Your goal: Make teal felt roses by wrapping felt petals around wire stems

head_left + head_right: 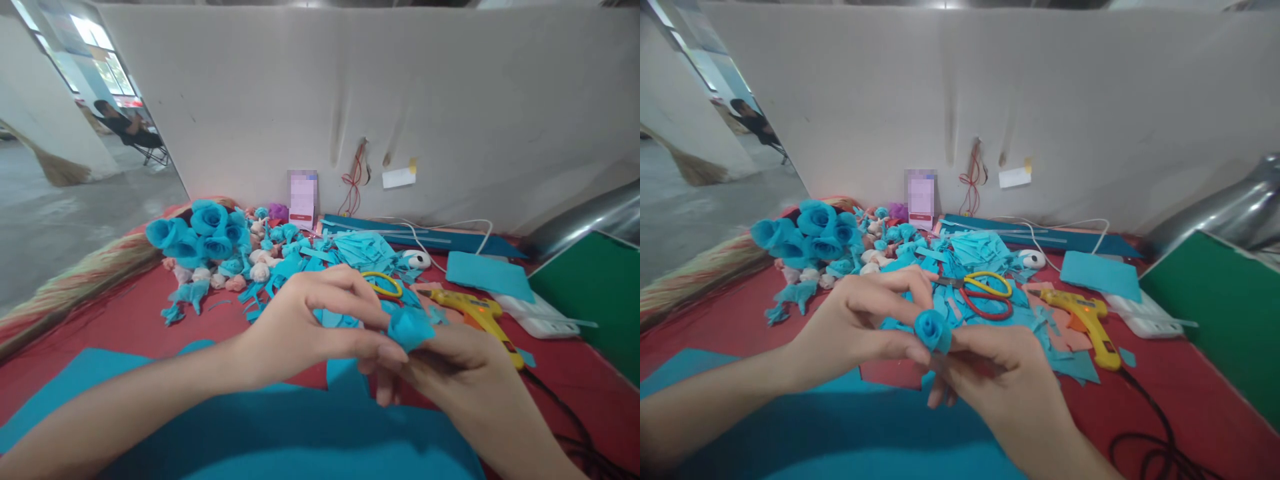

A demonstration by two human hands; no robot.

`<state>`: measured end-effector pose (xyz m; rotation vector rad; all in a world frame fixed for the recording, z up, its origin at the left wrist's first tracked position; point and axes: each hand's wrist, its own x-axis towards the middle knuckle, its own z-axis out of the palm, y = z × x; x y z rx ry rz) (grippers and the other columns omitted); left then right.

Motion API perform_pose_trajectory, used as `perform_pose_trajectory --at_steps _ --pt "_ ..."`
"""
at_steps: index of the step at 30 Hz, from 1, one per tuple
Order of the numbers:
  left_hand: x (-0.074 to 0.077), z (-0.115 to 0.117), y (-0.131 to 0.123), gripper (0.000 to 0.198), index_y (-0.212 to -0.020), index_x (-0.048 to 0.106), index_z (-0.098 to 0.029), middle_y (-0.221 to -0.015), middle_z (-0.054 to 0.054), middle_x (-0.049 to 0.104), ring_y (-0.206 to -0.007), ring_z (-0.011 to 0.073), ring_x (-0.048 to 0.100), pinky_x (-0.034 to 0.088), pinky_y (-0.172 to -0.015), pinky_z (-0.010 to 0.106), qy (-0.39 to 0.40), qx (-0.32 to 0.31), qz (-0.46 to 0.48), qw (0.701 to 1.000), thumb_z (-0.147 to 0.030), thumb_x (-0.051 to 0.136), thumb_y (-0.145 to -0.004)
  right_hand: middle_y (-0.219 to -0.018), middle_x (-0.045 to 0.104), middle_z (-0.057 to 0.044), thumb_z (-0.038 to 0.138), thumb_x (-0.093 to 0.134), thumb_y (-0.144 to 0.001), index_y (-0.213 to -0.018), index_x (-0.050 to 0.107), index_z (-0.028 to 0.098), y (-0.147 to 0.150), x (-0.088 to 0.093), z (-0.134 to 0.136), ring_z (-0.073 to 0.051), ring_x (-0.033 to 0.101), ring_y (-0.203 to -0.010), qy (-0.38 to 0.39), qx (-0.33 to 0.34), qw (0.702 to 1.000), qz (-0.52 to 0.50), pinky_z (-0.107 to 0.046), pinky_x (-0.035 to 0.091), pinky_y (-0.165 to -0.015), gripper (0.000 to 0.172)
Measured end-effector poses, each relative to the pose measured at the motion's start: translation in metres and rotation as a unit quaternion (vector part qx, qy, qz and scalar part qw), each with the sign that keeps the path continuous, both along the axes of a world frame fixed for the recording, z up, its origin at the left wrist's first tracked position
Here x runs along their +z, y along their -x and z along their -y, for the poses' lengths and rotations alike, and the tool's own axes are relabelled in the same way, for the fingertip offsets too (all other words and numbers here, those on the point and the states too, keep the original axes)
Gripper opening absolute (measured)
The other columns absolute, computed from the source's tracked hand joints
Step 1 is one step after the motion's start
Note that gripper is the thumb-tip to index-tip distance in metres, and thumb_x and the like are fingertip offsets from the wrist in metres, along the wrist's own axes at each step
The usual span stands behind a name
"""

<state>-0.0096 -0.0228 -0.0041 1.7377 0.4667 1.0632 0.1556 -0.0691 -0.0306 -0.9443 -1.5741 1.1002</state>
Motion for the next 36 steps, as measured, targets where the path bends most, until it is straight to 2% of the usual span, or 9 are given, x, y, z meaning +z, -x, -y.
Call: perform_pose_trajectory --at_steps 6,11,18,21,24,26,32,36 --pt "0.001 -0.003 0.001 0.004 -0.066 0.073 -0.011 -0.067 0.0 0.059 -0.065 0.0084 0.056 0.045 -0.081 0.025 -0.057 -0.018 -0.021 0.998 -0.007 0.072 -0.066 -0.053 0.065 0.004 0.025 0.061 -0.081 -0.069 0.069 0.025 -0.001 0.0 0.0 -0.008 0.061 -0.046 -0.014 0.004 1.0 0.01 -0.012 0.051 -0.046 0.015" --pt "0.0 -0.003 0.0 0.003 -0.067 0.073 -0.01 -0.068 0.001 0.058 -0.064 0.0092 0.055 0.048 -0.074 0.024 -0.074 -0.005 -0.017 0.997 -0.008 0.071 -0.066 -0.053 0.066 0.004 0.023 0.061 -0.08 -0.068 0.069 0.024 -0.001 -0.002 0.001 -0.008 0.061 -0.045 0.016 0.003 1.0 -0.007 -0.012 0.051 -0.045 0.015" --pt "-0.002 -0.002 -0.001 0.008 -0.068 0.072 -0.006 -0.06 0.003 0.062 -0.062 0.0111 0.056 0.043 -0.077 0.029 -0.135 0.017 -0.043 0.99 -0.013 0.069 -0.07 -0.048 0.063 0.006 0.021 0.063 -0.073 -0.062 0.069 0.024 0.005 0.009 0.004 -0.006 0.058 -0.043 0.062 -0.047 0.997 -0.005 -0.01 0.048 -0.045 0.014" --pt "-0.003 -0.002 -0.001 0.01 -0.067 0.072 -0.008 -0.058 0.004 0.062 -0.065 0.0121 0.056 0.041 -0.077 0.029 -0.142 0.02 -0.046 0.989 -0.015 0.067 -0.073 -0.047 0.062 0.006 0.025 0.064 -0.07 -0.06 0.069 0.025 0.009 0.014 0.008 -0.007 0.057 -0.044 0.1 -0.071 0.992 0.004 -0.011 0.048 -0.047 0.012" --pt "-0.003 -0.001 -0.002 0.013 -0.068 0.072 -0.009 -0.06 0.004 0.062 -0.067 0.012 0.055 0.041 -0.077 0.028 -0.133 0.02 -0.049 0.99 -0.018 0.066 -0.075 -0.047 0.062 0.006 0.025 0.062 -0.069 -0.06 0.069 0.025 0.009 0.017 0.01 -0.007 0.056 -0.044 0.104 -0.083 0.991 0.023 -0.012 0.047 -0.047 0.011" --pt "-0.004 -0.001 -0.002 0.013 -0.066 0.072 -0.01 -0.059 0.002 0.062 -0.066 0.0115 0.055 0.04 -0.079 0.029 -0.12 0.02 -0.049 0.991 -0.018 0.066 -0.075 -0.047 0.062 0.006 0.026 0.062 -0.07 -0.062 0.069 0.024 0.008 0.017 0.009 -0.007 0.056 -0.044 0.086 -0.087 0.991 0.047 -0.012 0.046 -0.046 0.011" --pt "-0.008 0.001 -0.006 0.018 -0.06 0.069 -0.014 -0.063 0.001 0.059 -0.068 0.0117 0.052 0.041 -0.077 0.029 -0.069 0.028 -0.04 0.996 -0.022 0.065 -0.076 -0.048 0.063 0.003 0.025 0.057 -0.079 -0.057 0.063 0.019 0.0 0.015 0.004 -0.008 0.059 -0.044 -0.037 -0.052 0.988 0.139 -0.013 0.046 -0.045 0.023" --pt "-0.01 0.002 -0.007 0.022 -0.058 0.067 -0.015 -0.064 0.002 0.058 -0.071 0.013 0.051 0.042 -0.078 0.029 -0.054 0.026 -0.037 0.998 -0.025 0.063 -0.078 -0.048 0.064 0.005 0.022 0.055 -0.082 -0.056 0.061 0.019 -0.002 0.016 0.004 -0.007 0.06 -0.045 -0.085 -0.068 0.979 0.173 -0.011 0.047 -0.049 0.026"
